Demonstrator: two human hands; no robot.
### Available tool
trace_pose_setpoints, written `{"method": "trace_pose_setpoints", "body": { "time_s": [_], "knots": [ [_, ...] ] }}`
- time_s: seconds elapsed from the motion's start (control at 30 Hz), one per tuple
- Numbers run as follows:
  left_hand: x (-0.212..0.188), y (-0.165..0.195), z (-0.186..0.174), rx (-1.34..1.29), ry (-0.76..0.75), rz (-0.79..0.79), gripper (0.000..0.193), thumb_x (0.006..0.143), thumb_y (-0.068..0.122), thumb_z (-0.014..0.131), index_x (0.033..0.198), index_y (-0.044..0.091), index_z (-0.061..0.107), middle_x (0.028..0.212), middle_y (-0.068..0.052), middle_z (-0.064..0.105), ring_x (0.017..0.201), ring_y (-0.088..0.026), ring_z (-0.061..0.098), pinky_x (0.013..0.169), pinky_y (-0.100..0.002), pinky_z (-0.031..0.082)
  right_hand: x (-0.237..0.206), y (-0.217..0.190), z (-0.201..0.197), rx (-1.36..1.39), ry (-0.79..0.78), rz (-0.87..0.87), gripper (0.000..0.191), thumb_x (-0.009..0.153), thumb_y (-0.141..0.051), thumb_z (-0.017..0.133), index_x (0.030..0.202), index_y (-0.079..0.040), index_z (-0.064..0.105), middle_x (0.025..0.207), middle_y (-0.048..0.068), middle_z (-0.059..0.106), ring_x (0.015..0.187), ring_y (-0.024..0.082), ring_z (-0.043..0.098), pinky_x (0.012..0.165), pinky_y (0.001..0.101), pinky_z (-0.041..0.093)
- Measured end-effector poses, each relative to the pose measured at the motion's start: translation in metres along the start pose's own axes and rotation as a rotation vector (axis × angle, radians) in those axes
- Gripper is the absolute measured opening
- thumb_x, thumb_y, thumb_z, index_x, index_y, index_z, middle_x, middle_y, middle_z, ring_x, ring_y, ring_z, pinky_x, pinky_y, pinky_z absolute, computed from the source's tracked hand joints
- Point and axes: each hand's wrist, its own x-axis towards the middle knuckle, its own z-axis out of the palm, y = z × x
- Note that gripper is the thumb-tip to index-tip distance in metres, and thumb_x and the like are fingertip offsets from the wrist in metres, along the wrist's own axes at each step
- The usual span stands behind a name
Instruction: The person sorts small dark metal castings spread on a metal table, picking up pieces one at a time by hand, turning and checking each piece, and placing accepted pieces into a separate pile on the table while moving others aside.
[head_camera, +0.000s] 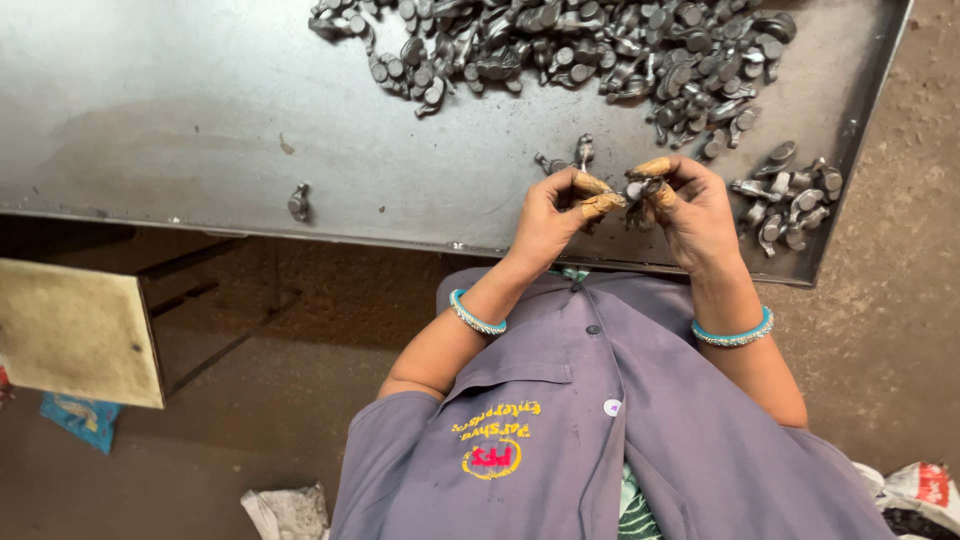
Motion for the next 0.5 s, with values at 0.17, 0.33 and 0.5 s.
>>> {"method": "trace_pose_setpoints", "body": {
  "time_s": [0.17, 0.33, 0.5],
  "knots": [
    [0.002, 0.014, 0.012, 0.391, -0.016, 0.128, 0.019, 0.091, 0.014, 0.081, 0.104, 0.002, 0.073, 0.095, -0.003, 0.074, 0.081, -0.008, 0.066, 0.072, -0.025, 0.055, -0.009, -0.017, 0.006, -0.247, 0.019, -0.002, 0.024, 0.096, -0.008, 0.075, 0.116, 0.002, 0.067, 0.095, 0.004, 0.072, 0.078, 0.008, 0.067, 0.064, 0.0211, 0.053],
    [0.031, 0.062, -0.021, 1.167, 0.142, 0.617, 0.049, 0.081, 0.018, 0.079, 0.128, 0.01, 0.067, 0.129, -0.01, 0.069, 0.126, -0.031, 0.062, 0.12, -0.047, 0.043, -0.044, -0.062, -0.015, -0.456, 0.319, -0.241, 0.016, 0.095, 0.002, 0.076, 0.11, 0.003, 0.069, 0.093, 0.003, 0.071, 0.08, 0.008, 0.066, 0.072, 0.0212, 0.053],
    [0.066, 0.133, -0.078, 1.503, 0.372, 0.524, 0.106, 0.067, 0.035, 0.104, 0.157, 0.02, 0.05, 0.161, -0.024, 0.032, 0.144, -0.047, 0.034, 0.12, -0.06, 0.029, -0.094, -0.108, -0.09, -0.69, 0.791, -0.516, 0.02, 0.097, 0.005, 0.083, 0.11, 0.003, 0.068, 0.095, 0.003, 0.071, 0.085, 0.008, 0.067, 0.075, 0.0226, 0.054]
  ]
}}
